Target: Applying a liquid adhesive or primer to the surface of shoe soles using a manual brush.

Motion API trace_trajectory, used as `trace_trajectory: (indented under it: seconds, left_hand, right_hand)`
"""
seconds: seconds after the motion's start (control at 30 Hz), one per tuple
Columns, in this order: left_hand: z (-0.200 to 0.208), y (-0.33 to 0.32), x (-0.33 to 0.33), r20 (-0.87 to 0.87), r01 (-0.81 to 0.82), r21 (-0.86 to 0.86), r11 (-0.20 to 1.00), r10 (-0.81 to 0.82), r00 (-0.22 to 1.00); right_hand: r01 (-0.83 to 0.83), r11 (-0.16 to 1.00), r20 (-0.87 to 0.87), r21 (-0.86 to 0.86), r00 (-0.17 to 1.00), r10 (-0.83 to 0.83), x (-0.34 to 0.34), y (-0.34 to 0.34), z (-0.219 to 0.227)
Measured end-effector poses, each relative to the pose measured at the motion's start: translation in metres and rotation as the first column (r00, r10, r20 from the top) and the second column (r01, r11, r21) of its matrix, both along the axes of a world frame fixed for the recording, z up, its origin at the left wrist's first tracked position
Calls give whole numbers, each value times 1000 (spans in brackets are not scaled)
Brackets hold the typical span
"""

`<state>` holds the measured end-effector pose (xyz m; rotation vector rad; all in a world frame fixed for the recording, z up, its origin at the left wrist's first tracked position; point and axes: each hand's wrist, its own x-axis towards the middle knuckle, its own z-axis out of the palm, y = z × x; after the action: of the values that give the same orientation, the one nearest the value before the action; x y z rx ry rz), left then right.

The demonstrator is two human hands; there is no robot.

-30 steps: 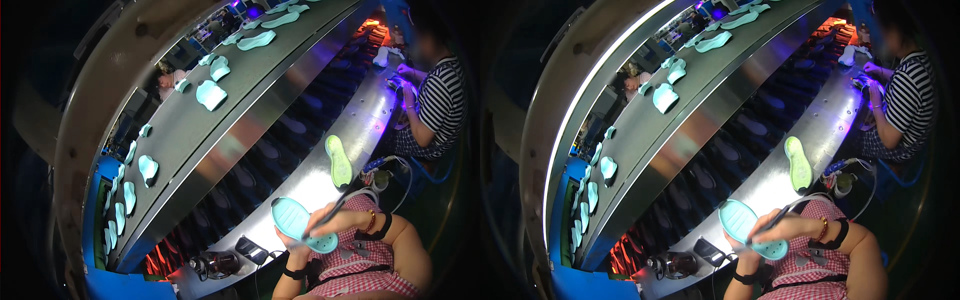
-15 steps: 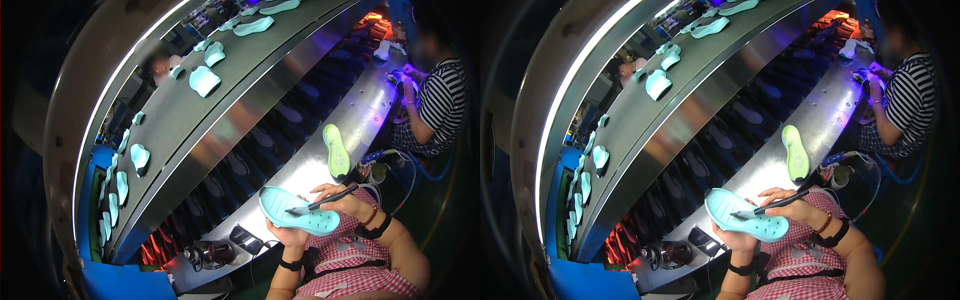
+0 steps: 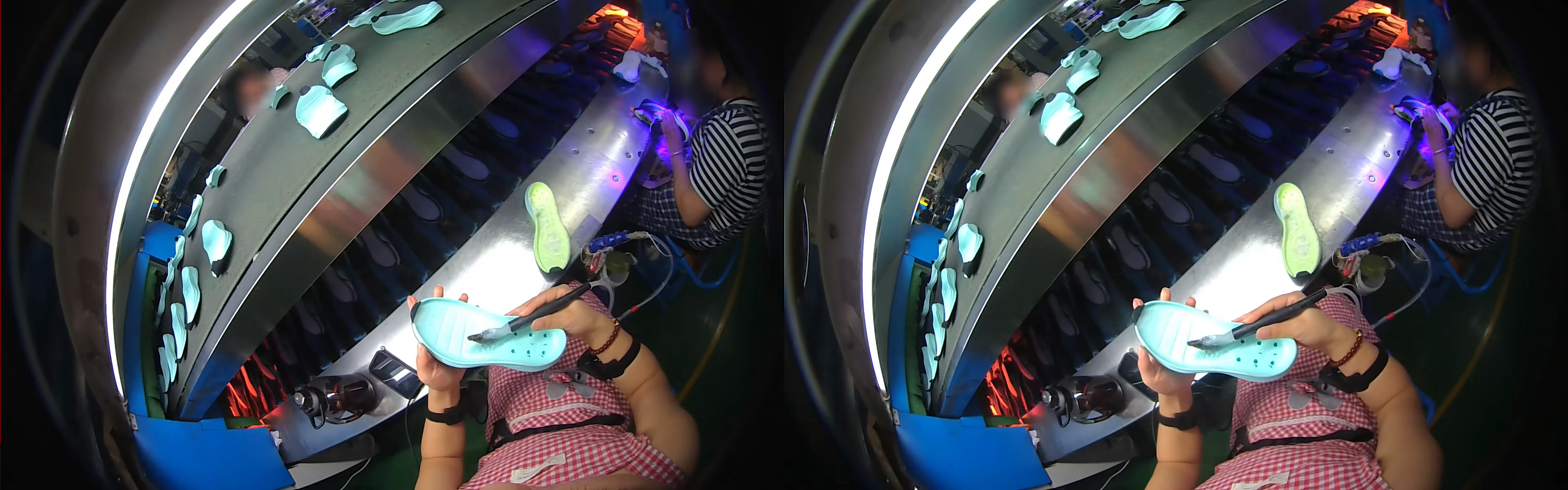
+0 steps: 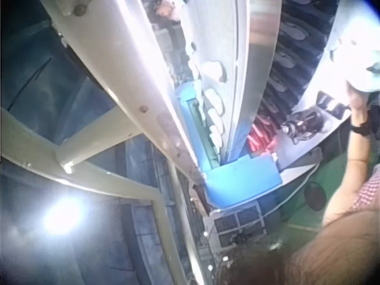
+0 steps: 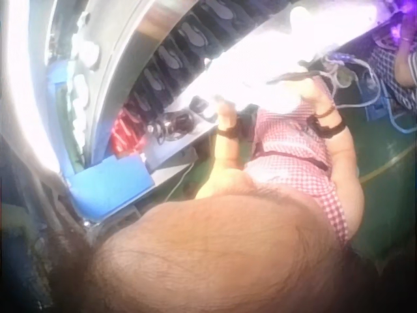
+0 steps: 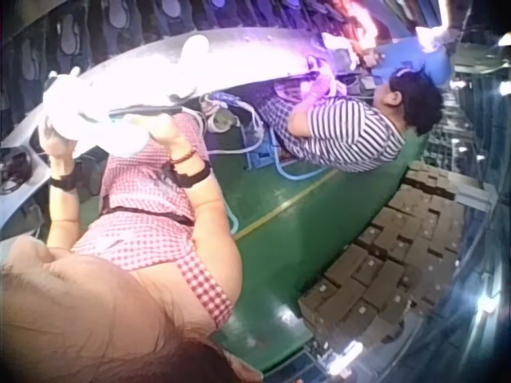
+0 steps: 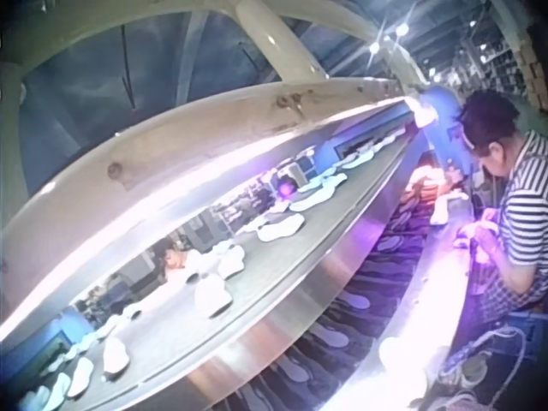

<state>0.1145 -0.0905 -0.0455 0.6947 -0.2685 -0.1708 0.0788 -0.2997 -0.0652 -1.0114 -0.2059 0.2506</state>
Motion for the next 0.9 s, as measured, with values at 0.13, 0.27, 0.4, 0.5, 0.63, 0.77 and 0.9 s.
trace_trajectory:
  seconds: [0.13,0.27,0.4,0.5,0.63,0.77,0.9]
  left_hand:
    - [-1,14,8,116,51,194,980,-75,990]
    - [-5,27,13,130,123,270,955,-162,978]
    - [-6,29,18,-70,141,193,971,-130,989]
    - [-6,24,14,-99,193,-73,979,-199,975]
    - [-16,3,-16,-114,203,50,978,-196,974]
    - [-28,-25,-53,-251,326,149,934,-283,926]
    - [-32,-39,-60,-411,322,225,920,-210,887]
  right_hand:
    - [-1,1000,1,-17,1000,1,-1,-4,4]
    - [-37,998,39,-51,998,39,0,-7,8]
    - [-19,993,86,-118,996,30,-1,-6,12]
    - [28,996,73,-90,997,-21,-3,-2,12]
    - [160,981,163,-113,976,-141,-1,6,6]
    - [247,956,257,-158,945,-201,2,13,-2]
    - [343,916,421,-205,876,-234,-1,16,-7]
